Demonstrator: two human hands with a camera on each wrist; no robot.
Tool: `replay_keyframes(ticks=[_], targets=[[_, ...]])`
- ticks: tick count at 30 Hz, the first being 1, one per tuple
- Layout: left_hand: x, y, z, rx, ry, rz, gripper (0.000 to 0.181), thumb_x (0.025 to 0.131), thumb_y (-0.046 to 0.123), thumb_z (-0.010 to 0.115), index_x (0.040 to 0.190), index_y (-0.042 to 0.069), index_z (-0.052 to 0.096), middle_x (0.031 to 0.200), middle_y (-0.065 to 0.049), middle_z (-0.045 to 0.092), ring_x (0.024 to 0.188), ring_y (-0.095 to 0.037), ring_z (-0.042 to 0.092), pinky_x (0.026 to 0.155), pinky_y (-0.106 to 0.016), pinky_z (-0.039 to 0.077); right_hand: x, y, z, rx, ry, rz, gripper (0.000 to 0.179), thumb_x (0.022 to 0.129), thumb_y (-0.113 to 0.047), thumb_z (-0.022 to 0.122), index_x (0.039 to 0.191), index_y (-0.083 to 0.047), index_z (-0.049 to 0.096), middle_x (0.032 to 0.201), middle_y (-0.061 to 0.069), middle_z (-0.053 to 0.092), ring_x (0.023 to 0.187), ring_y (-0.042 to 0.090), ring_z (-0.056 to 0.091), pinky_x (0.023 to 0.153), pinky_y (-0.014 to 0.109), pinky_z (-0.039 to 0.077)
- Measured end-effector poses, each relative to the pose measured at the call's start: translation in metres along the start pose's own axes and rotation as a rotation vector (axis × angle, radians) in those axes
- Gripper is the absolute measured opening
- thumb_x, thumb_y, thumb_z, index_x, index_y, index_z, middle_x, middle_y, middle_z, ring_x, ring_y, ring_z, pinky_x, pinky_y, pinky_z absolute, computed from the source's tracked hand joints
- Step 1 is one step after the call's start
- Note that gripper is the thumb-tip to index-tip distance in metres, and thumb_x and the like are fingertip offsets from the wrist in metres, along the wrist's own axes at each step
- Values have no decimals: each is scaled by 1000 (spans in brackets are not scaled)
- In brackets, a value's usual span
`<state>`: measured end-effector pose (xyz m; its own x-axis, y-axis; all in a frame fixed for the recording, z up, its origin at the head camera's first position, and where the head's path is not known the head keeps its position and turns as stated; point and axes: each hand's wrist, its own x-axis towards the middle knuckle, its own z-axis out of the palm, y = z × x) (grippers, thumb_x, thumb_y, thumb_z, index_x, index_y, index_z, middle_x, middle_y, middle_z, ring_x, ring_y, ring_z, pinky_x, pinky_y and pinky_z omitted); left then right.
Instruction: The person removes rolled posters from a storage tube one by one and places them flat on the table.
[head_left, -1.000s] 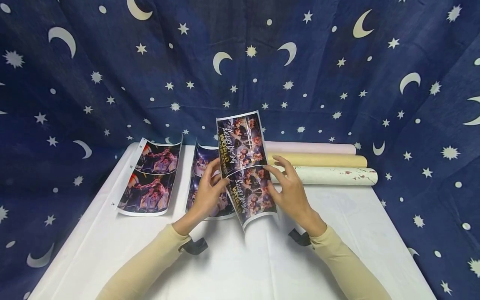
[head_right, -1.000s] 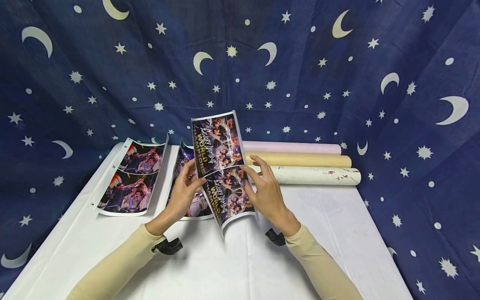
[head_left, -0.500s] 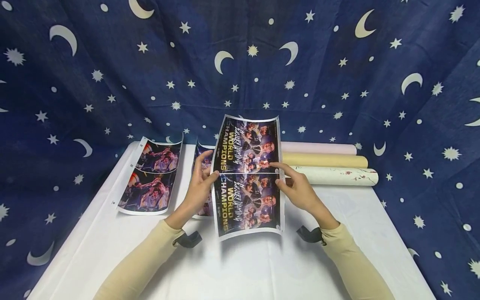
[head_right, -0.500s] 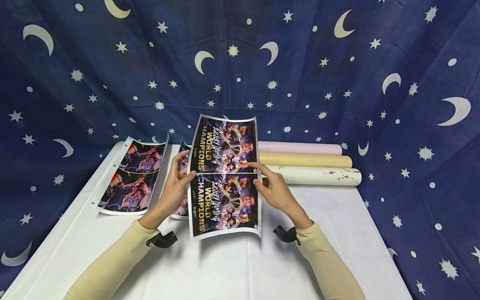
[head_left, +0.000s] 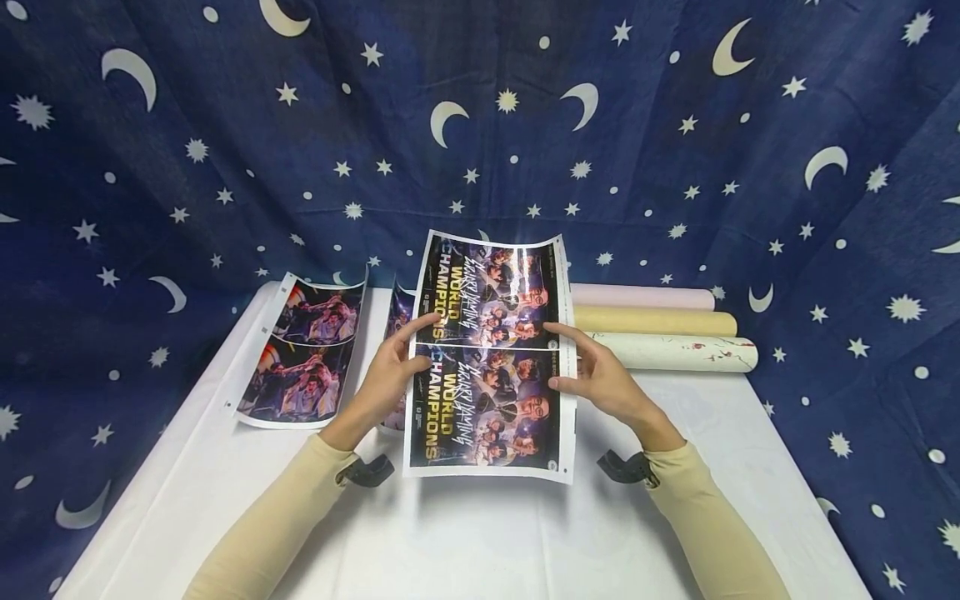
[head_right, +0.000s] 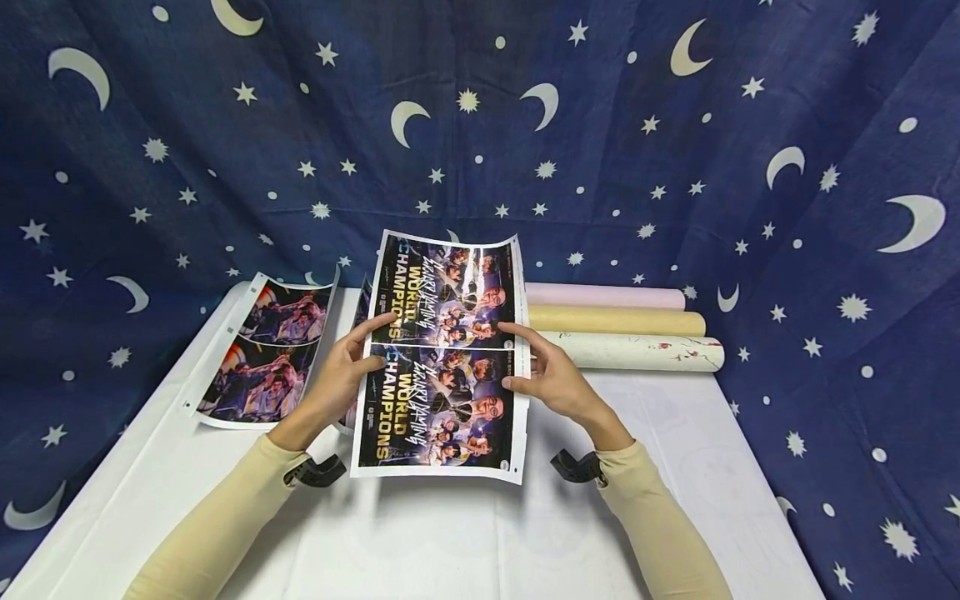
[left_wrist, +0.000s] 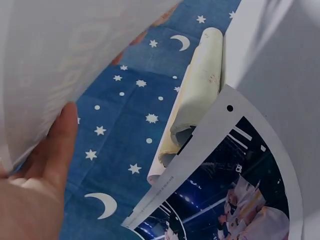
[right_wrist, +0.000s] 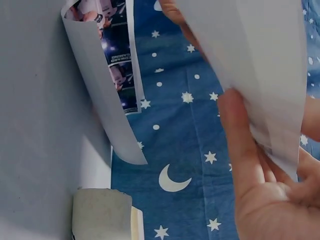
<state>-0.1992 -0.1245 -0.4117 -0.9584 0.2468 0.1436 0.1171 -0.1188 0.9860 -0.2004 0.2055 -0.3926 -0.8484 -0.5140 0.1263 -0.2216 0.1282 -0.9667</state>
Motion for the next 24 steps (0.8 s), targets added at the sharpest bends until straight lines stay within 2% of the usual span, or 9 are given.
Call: replay_keyframes(ticks=[6, 8, 12, 15, 17, 19, 20, 21, 24], targets=[[-3, -1, -7, -215, -133, -24, 84, 78, -19, 46, 154, 12, 29, 145, -12, 45, 107, -14, 66, 87, -32, 57, -1, 1, -3, 112, -57, -10, 90, 83, 9, 70, 156, -14, 23, 150, 32, 35, 97, 6, 68, 79, 28, 59], [-4, -1, -9, -253, -152, -40, 86, 78, -19, 46, 155, 14, 28, 145, -10, 46, 110, -16, 66, 90, -34, 56, -2, 1, -4, 107, -51, -17, 91, 83, 8, 70, 157, -15, 22, 156, 28, 26, 78, -3, 64, 67, 19, 56], [-5, 0, -11, -280, -157, -75, 88, 77, -18, 47, 156, 17, 26, 157, -9, 31, 129, -19, 50, 112, -46, 39, -4, 0, -4, 131, -48, -22, 93, 84, 9, 69, 158, -17, 18, 157, 23, 27, 77, -2, 65, 66, 20, 57], [-5, 0, -11, -282, -148, -91, 88, 76, -17, 47, 155, 15, 26, 161, -4, 22, 137, -21, 36, 119, -53, 21, -4, -1, -4, 189, -61, -2, 94, 84, 11, 67, 158, -19, 16, 147, 20, 46, 110, 15, 67, 86, 39, 58], [-6, 0, -11, -297, -144, -100, 83, 80, -15, 47, 155, 14, 27, 155, 1, 30, 134, -17, 40, 118, -46, 24, -5, -3, -3, 191, -56, 6, 93, 84, 10, 67, 158, -19, 18, 142, 12, 52, 111, 18, 67, 86, 42, 57], [-7, 0, -11, -268, -122, -114, 75, 87, -10, 49, 154, 17, 30, 118, 6, 59, 97, -10, 63, 93, -31, 50, -4, -3, -2, 178, -47, 1, 91, 85, 9, 67, 157, -19, 19, 141, 5, 52, 113, 17, 66, 87, 42, 57], [-8, 0, -11, -245, -111, -115, 71, 90, -7, 50, 153, 18, 32, 94, 9, 60, 77, -7, 64, 74, -25, 54, -4, -3, -1, 171, -39, -6, 89, 85, 8, 67, 157, -18, 20, 140, 4, 51, 113, 16, 66, 87, 41, 57], [-8, 0, -10, -221, -101, -110, 67, 92, -4, 51, 153, 18, 33, 75, 14, 53, 59, -2, 58, 57, -18, 49, -4, -3, -1, 166, -32, -14, 88, 86, 8, 67, 157, -17, 21, 140, 4, 51, 113, 16, 65, 87, 41, 57], [-9, 2, -9, -128, -54, -57, 61, 95, 2, 54, 152, 16, 36, 81, 17, 53, 35, 1, 31, 33, -17, 27, -3, -2, -1, 151, 0, -40, 85, 87, 8, 65, 156, -17, 21, 137, 5, 52, 111, 14, 66, 86, 37, 58]])
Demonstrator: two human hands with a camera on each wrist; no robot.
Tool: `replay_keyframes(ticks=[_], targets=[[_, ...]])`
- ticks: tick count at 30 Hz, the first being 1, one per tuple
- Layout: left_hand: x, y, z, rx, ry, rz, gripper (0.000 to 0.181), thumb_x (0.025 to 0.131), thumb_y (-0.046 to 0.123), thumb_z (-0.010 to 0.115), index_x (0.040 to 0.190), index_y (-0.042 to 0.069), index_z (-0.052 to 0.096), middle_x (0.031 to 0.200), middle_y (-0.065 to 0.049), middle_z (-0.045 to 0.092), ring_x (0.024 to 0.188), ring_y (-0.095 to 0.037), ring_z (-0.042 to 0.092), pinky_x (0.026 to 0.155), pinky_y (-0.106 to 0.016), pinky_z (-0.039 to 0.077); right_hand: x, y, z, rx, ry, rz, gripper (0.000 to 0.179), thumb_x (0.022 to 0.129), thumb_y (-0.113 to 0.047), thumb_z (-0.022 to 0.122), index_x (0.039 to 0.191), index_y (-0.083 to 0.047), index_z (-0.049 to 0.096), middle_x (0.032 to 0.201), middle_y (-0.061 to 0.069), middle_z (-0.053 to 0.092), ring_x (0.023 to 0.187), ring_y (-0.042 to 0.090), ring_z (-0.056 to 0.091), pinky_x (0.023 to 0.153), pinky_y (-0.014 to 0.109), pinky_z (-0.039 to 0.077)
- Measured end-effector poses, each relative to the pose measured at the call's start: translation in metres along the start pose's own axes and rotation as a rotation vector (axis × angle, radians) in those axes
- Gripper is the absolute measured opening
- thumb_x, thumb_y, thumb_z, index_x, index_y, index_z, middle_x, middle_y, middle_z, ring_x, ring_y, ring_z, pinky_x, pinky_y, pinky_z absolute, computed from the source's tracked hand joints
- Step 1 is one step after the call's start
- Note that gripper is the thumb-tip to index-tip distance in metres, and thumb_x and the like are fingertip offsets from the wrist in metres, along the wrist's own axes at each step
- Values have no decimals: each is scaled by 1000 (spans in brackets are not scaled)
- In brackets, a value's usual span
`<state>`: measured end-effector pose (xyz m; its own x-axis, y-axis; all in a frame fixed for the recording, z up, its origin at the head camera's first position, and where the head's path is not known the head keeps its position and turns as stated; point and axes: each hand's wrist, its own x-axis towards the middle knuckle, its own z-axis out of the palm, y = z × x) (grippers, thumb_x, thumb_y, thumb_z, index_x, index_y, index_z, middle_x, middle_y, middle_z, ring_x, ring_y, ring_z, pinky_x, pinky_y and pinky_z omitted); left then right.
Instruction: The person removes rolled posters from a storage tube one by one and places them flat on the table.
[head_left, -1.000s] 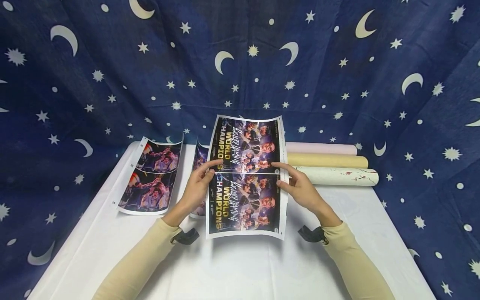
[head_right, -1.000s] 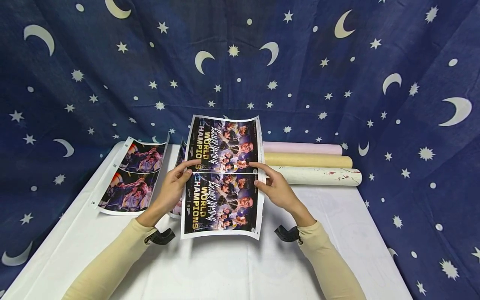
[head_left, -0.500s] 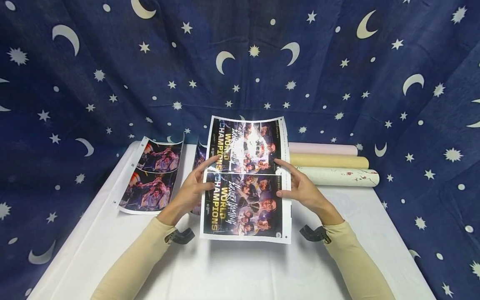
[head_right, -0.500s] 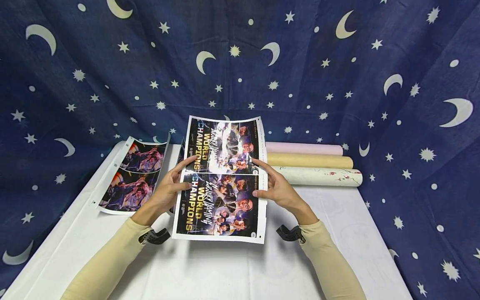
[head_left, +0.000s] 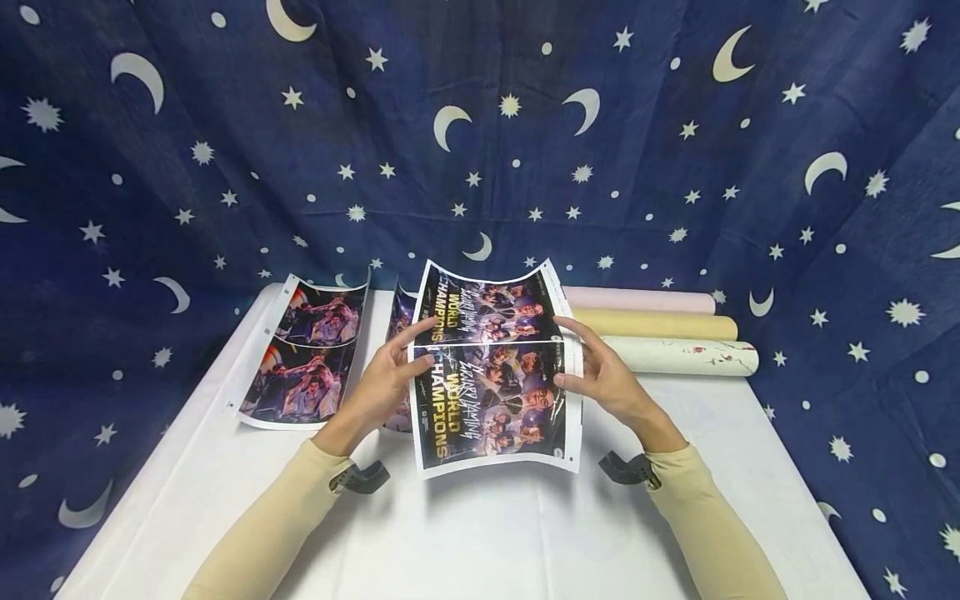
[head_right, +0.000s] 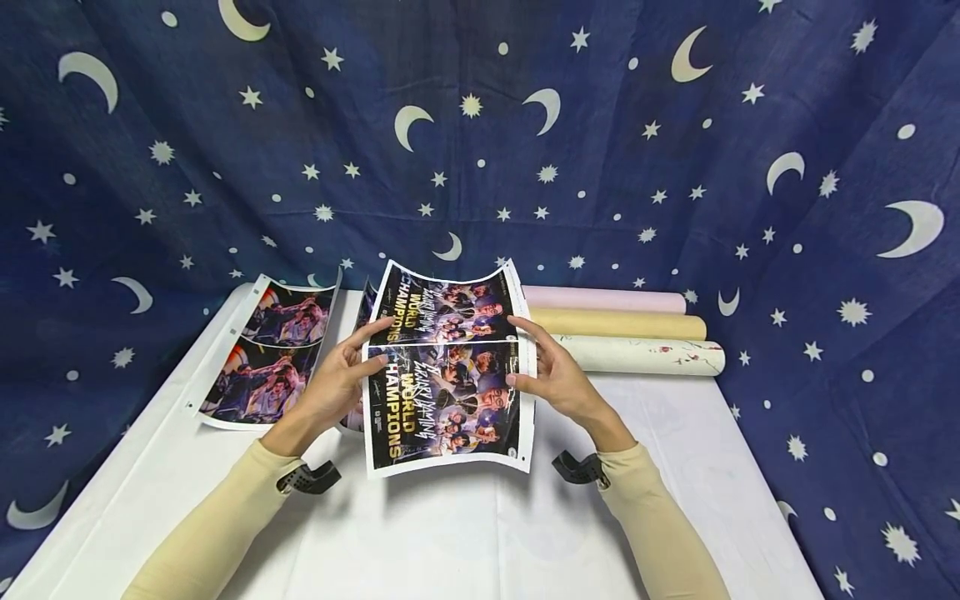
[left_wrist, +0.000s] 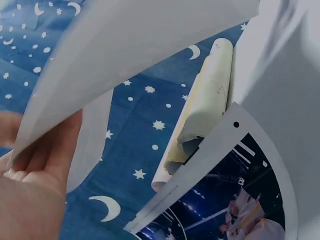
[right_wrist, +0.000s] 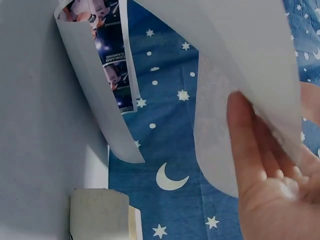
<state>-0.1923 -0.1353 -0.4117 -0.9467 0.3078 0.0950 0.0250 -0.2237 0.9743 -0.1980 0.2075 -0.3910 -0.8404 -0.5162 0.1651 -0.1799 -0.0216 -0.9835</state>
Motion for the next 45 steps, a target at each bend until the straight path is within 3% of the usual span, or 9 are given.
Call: replay_keyframes(ticks=[4, 12, 19, 28, 31, 35, 37, 40, 45], targets=[[0, 5, 3, -4, 97, 103, 60, 95, -3, 52, 151, 11, 36, 154, -3, 33, 41, 2, 41, 36, -15, 33, -1, 2, 1, -41, 78, -63, 82, 88, 9, 62, 156, -14, 21, 137, 7, 52, 113, 11, 64, 89, 29, 56], [4, 21, 5, -259, 386, 325, 56, 94, -13, 45, 147, 3, 39, 156, -5, 29, 74, -1, 62, 68, -13, 53, -2, 7, 19, 47, 321, -275, 71, 92, 10, 56, 152, -14, 28, 150, 24, 37, 117, 18, 62, 92, 32, 56], [11, 23, 11, -360, 564, 416, 55, 93, -15, 47, 144, 2, 42, 157, -3, 28, 66, 2, 44, 51, -9, 35, 5, 22, 49, 77, 243, -322, 68, 93, 11, 54, 150, -11, 27, 147, 34, 34, 118, 22, 64, 92, 38, 55], [12, 17, 32, -407, 465, 403, 57, 95, -12, 47, 149, 4, 35, 142, -2, 39, 70, 1, 57, 56, -9, 47, 24, 18, 70, 116, 320, -225, 64, 92, 10, 55, 149, -5, 29, 143, 8, 40, 110, 12, 64, 90, 28, 56], [11, 14, 33, -389, 443, 354, 57, 96, -8, 49, 149, 9, 35, 93, 9, 56, 51, 3, 49, 44, -10, 40, 25, 14, 73, 137, 403, -251, 64, 90, 15, 53, 147, -3, 32, 145, 6, 41, 105, 11, 67, 86, 25, 57], [11, 10, 29, -344, 447, 303, 58, 95, -4, 51, 148, 15, 37, 63, 12, 37, 40, 1, 28, 36, -14, 23, 19, 6, 74, 155, 450, -295, 64, 88, 19, 52, 146, 1, 34, 148, 6, 41, 96, 11, 71, 79, 23, 58], [13, 10, 26, -330, 449, 313, 59, 94, -4, 50, 148, 16, 37, 94, 7, 56, 45, 1, 29, 39, -13, 24, 16, 1, 72, 154, 458, -308, 63, 87, 20, 52, 145, 2, 35, 148, 6, 41, 91, 10, 72, 78, 22, 58], [15, 12, 19, -342, 452, 353, 59, 94, -3, 46, 148, 16, 33, 141, -4, 39, 55, 1, 34, 48, -11, 31, 9, -4, 65, 150, 471, -299, 63, 87, 20, 53, 145, 0, 37, 146, 5, 44, 85, 8, 72, 77, 22, 58], [15, 15, -2, -461, 469, 411, 53, 97, -1, 39, 145, 18, 34, 128, -8, 48, 94, -10, 59, 78, -20, 52, -6, -4, 46, 170, 418, -272, 64, 87, 21, 52, 145, -3, 39, 142, 4, 48, 87, 10, 72, 77, 25, 59]])
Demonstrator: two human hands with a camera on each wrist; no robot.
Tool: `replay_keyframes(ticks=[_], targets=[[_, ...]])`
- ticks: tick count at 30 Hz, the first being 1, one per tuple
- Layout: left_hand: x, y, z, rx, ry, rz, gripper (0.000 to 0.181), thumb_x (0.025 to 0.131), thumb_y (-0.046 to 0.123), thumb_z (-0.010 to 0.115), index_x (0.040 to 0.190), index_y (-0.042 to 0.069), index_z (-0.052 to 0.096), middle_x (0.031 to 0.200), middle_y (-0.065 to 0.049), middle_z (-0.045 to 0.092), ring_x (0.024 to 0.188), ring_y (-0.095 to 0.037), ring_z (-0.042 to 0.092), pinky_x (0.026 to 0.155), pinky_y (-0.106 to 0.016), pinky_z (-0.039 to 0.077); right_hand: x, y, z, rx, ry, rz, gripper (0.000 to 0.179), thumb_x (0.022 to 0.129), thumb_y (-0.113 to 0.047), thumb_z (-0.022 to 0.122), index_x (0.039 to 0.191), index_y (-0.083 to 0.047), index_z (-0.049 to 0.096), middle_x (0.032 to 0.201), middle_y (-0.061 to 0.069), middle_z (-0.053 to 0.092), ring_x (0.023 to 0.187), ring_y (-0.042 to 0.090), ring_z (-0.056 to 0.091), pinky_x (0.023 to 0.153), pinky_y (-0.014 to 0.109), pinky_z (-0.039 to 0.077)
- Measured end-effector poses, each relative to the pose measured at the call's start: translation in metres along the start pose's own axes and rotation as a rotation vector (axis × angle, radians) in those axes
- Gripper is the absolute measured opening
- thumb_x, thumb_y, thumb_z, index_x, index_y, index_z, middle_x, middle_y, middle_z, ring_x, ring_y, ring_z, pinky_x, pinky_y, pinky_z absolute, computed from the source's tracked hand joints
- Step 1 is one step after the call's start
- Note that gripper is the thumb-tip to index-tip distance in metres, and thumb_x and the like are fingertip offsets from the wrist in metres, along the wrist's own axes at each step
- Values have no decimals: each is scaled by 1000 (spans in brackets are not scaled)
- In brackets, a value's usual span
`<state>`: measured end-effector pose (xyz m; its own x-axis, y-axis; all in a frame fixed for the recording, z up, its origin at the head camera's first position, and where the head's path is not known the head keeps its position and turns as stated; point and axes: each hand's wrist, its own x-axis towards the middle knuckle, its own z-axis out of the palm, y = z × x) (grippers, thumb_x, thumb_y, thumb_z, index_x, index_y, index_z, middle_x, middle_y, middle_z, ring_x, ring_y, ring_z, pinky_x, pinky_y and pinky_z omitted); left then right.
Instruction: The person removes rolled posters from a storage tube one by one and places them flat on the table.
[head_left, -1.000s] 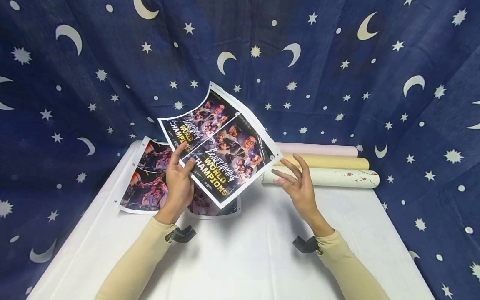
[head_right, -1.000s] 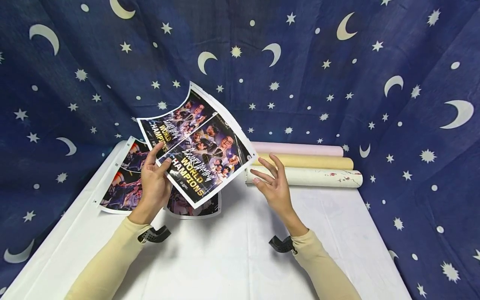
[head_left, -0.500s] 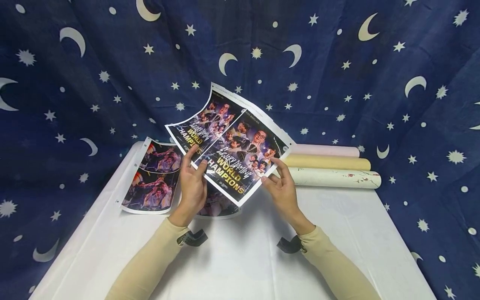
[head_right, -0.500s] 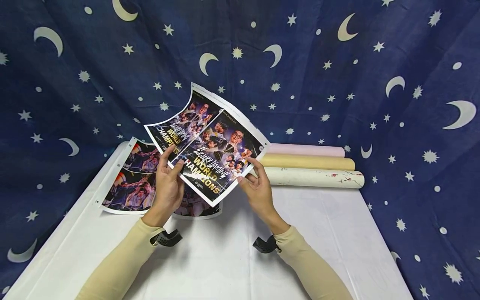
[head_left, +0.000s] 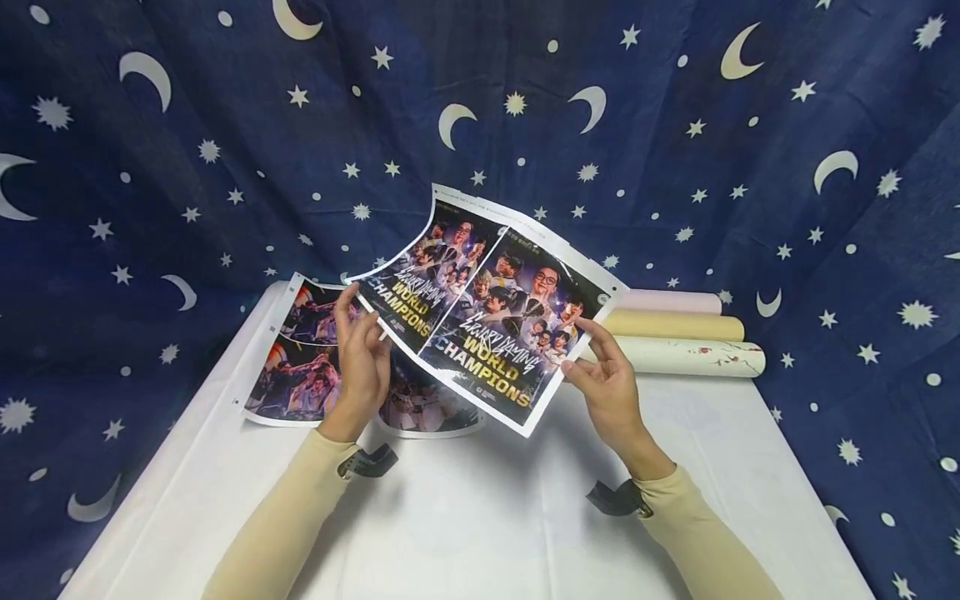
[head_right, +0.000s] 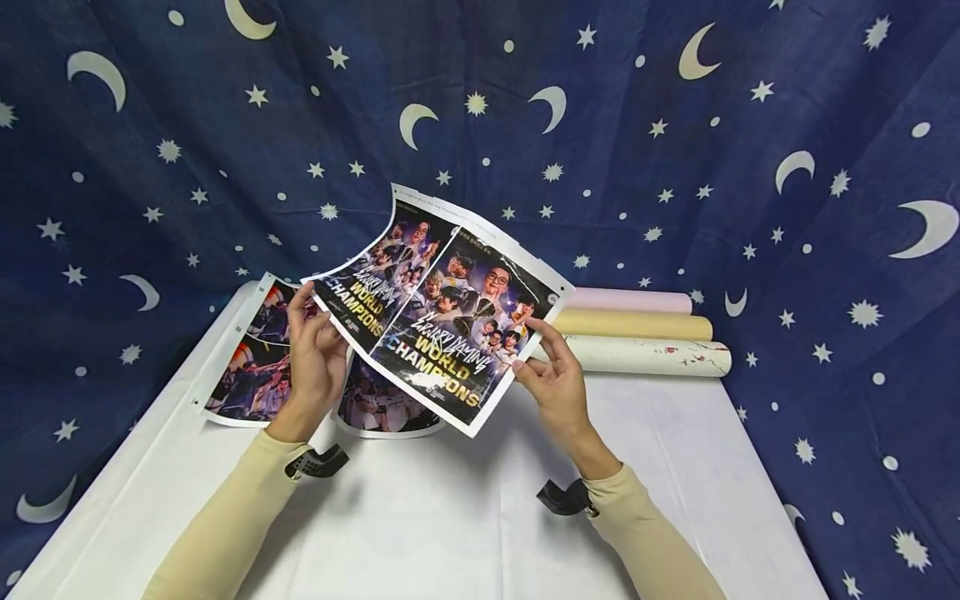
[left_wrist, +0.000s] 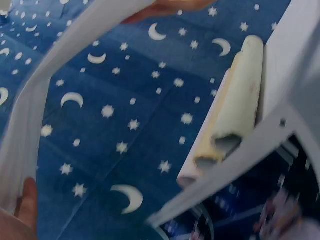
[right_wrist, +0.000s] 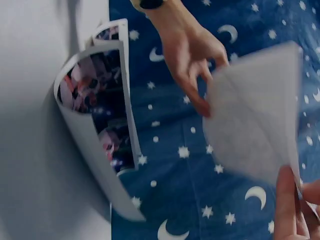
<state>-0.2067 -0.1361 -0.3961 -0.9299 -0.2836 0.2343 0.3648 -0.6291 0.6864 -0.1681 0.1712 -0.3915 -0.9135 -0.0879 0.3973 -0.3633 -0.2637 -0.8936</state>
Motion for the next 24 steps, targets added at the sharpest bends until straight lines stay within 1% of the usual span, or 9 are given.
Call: replay_keyframes(ticks=[4, 7, 10, 12, 14, 16, 18, 21, 24], targets=[[8, 11, -18, -2, 57, -20, 42, 100, 4, 36, 136, 24, 41, 134, -8, 51, 110, -21, 61, 85, -25, 55, -9, -1, -18, -6, -92, 5, 63, 86, 23, 50, 145, 1, 39, 142, 0, 51, 88, 10, 72, 77, 25, 59], [15, 21, -30, 30, 15, -143, 36, 104, 10, 32, 134, 25, 42, 138, -11, 50, 115, -22, 60, 88, -25, 55, -13, -4, -29, -50, -151, 29, 63, 87, 22, 51, 145, 1, 39, 142, -5, 52, 91, 10, 72, 79, 25, 58], [23, 29, -39, 145, -104, -344, 37, 106, 13, 30, 140, 24, 40, 146, -17, 43, 117, -18, 62, 88, -26, 56, -16, -9, -40, -91, -187, 60, 62, 88, 21, 51, 145, 1, 38, 140, -6, 53, 97, 11, 72, 82, 25, 58], [27, 32, -45, 288, -195, -465, 39, 106, 15, 35, 143, 27, 40, 151, -18, 39, 113, -15, 64, 86, -27, 56, -17, -13, -47, -109, -206, 79, 62, 88, 21, 51, 145, 1, 38, 139, -5, 53, 100, 12, 71, 84, 26, 57], [28, 33, -49, 462, -303, -534, 45, 104, 15, 44, 146, 30, 40, 156, -14, 36, 119, -14, 60, 95, -32, 53, -19, -16, -55, -117, -228, 94, 62, 89, 20, 51, 146, 1, 37, 139, -4, 52, 102, 12, 71, 85, 27, 57], [27, 31, -52, 608, -411, -552, 52, 100, 13, 51, 147, 31, 41, 158, -11, 32, 132, -19, 49, 110, -44, 42, -19, -18, -63, -125, -252, 112, 63, 90, 19, 51, 148, 0, 36, 141, -4, 50, 103, 12, 70, 85, 27, 57], [26, 28, -55, 684, -515, -536, 60, 96, 8, 56, 150, 29, 39, 161, -10, 25, 145, -26, 31, 118, -55, 25, -19, -20, -71, -128, -271, 137, 65, 90, 18, 51, 150, -2, 34, 142, -4, 48, 103, 12, 70, 84, 27, 57], [23, 22, -56, 660, -632, -517, 72, 91, -2, 56, 154, 23, 32, 166, -6, 13, 153, -31, 7, 119, -62, 10, -19, -20, -83, -134, -295, 172, 68, 91, 18, 50, 152, -3, 30, 144, -5, 46, 105, 12, 70, 85, 27, 57], [20, 15, -53, 610, -695, -529, 83, 87, -7, 58, 157, 22, 24, 167, 0, 6, 153, -30, 3, 120, -53, 18, -21, -21, -97, -149, -302, 208, 71, 91, 18, 50, 154, -4, 26, 143, -6, 47, 107, 12, 69, 85, 27, 57]])
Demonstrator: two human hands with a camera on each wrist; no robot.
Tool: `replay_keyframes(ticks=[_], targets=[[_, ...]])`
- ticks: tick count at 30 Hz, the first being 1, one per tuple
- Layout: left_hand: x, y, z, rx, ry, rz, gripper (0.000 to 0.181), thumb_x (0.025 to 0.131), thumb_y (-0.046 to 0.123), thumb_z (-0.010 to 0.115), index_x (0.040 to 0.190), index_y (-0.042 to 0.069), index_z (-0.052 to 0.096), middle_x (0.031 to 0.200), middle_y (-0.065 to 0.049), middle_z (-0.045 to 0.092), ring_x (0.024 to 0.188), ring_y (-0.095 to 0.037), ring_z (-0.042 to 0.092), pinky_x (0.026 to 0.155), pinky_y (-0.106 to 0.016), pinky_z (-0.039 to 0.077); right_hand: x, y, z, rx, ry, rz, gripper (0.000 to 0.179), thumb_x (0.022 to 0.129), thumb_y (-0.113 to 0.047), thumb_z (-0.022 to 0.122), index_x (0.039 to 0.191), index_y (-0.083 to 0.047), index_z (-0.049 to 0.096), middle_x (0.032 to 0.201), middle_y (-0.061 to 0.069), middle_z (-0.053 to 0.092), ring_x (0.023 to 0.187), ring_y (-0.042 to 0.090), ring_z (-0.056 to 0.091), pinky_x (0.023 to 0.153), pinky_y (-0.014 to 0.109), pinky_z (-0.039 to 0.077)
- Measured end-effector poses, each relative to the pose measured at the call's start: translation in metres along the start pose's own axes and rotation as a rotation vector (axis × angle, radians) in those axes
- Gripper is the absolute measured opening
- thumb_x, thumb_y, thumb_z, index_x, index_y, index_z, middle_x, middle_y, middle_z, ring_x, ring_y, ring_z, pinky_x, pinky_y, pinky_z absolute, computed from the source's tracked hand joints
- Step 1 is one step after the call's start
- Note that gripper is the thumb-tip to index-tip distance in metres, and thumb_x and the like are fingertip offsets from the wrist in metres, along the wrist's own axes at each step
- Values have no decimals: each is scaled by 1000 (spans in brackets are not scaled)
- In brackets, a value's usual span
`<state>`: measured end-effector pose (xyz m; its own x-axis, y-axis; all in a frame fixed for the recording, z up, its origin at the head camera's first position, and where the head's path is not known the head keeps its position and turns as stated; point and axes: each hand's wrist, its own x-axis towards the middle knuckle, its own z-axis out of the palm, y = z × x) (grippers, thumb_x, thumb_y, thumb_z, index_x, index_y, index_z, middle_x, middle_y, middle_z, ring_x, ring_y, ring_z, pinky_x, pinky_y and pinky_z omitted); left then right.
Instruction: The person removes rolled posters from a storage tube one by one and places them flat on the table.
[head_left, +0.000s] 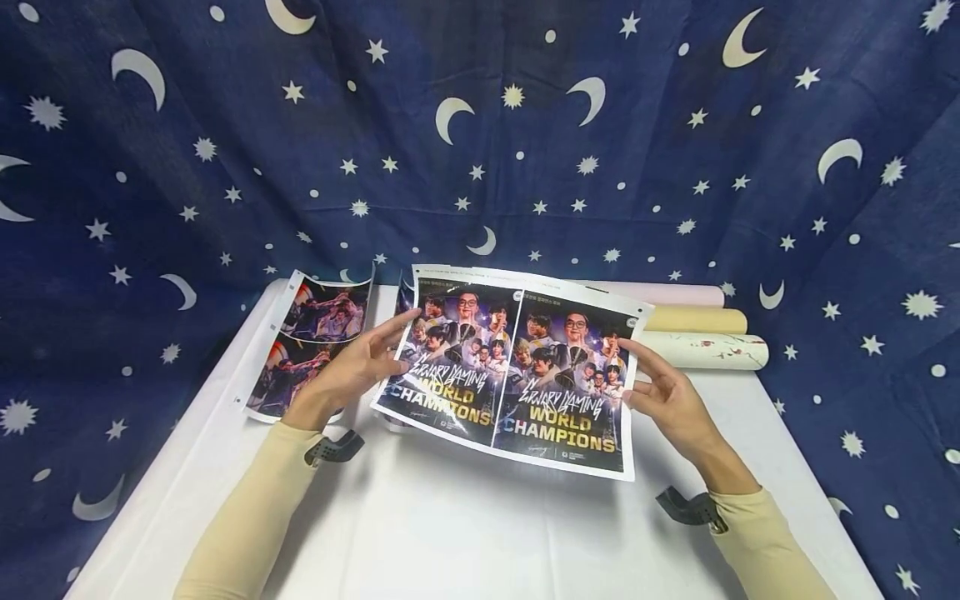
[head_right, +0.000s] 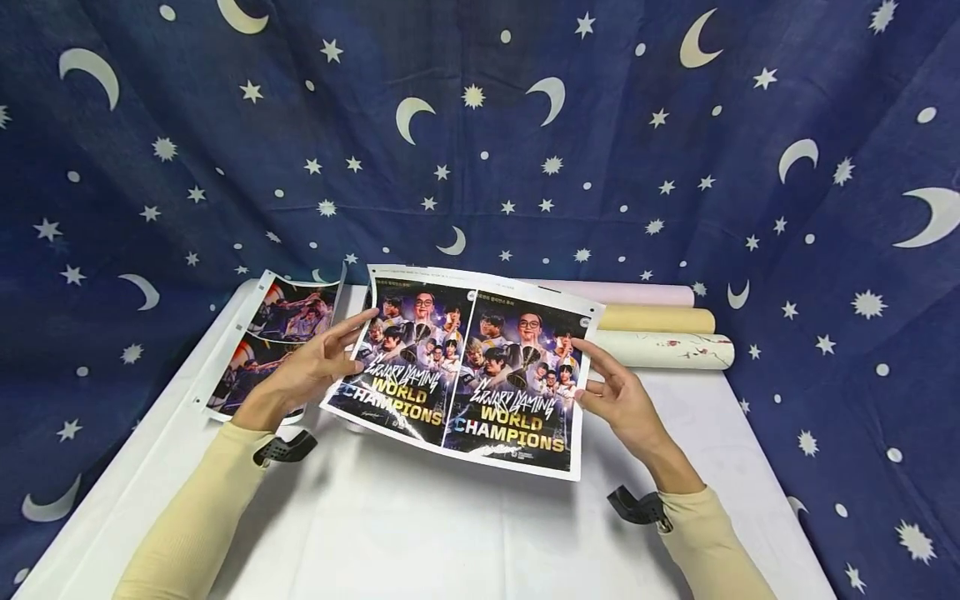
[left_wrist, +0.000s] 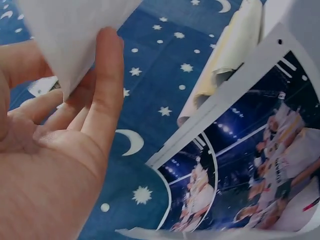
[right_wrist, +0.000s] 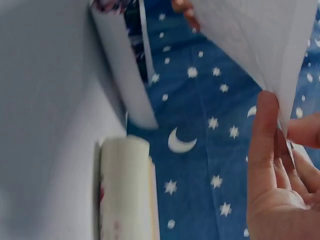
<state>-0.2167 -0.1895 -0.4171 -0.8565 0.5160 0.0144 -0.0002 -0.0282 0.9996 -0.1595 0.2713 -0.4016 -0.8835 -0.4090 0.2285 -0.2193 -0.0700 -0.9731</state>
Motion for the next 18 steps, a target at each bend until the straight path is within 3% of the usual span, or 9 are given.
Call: replay_keyframes(ticks=[3, 7, 11, 13, 15, 18], targets=[[3, -1, 8, 7, -27, 7, 89, 84, -9, 60, 157, 22, 21, 167, 2, 6, 153, -32, 7, 111, -37, 40, -6, 2, -12, -3, -7, 22, 73, 91, 19, 49, 155, -3, 22, 145, -7, 43, 109, 11, 68, 86, 25, 57], [10, -3, 23, -12, -28, 9, 89, 83, -11, 61, 157, 20, 24, 167, 1, 7, 150, -39, 15, 92, -20, 50, -14, 5, -27, 19, -30, 37, 72, 91, 19, 46, 155, -1, 18, 149, -7, 37, 111, 12, 67, 89, 25, 56], [16, -6, 39, 27, -18, 10, 89, 83, -11, 63, 157, 21, 24, 167, -1, 5, 146, -36, 26, 94, -19, 50, -22, 8, -41, 12, -33, 52, 72, 91, 20, 46, 155, -1, 19, 148, -7, 37, 111, 12, 67, 88, 26, 56], [19, -8, 46, 86, -16, 4, 90, 84, -8, 65, 157, 24, 23, 167, -4, 7, 123, -30, 54, 80, -19, 53, -25, 9, -48, -13, -24, 64, 72, 92, 19, 47, 155, -2, 20, 147, -9, 38, 109, 10, 68, 87, 25, 56], [21, -8, 54, 135, -12, -11, 91, 85, -5, 67, 157, 28, 22, 166, -7, 11, 113, -23, 58, 74, -19, 53, -30, 9, -54, -53, -11, 73, 72, 92, 17, 49, 155, -3, 21, 145, -12, 40, 108, 9, 68, 86, 22, 56], [25, -9, 65, 197, -25, -20, 92, 84, -3, 69, 157, 29, 22, 165, -12, 16, 104, -29, 63, 73, -26, 57, -35, 11, -62, -145, 15, 105, 73, 93, 13, 53, 156, -4, 21, 145, -10, 39, 108, 4, 67, 86, 19, 55]])
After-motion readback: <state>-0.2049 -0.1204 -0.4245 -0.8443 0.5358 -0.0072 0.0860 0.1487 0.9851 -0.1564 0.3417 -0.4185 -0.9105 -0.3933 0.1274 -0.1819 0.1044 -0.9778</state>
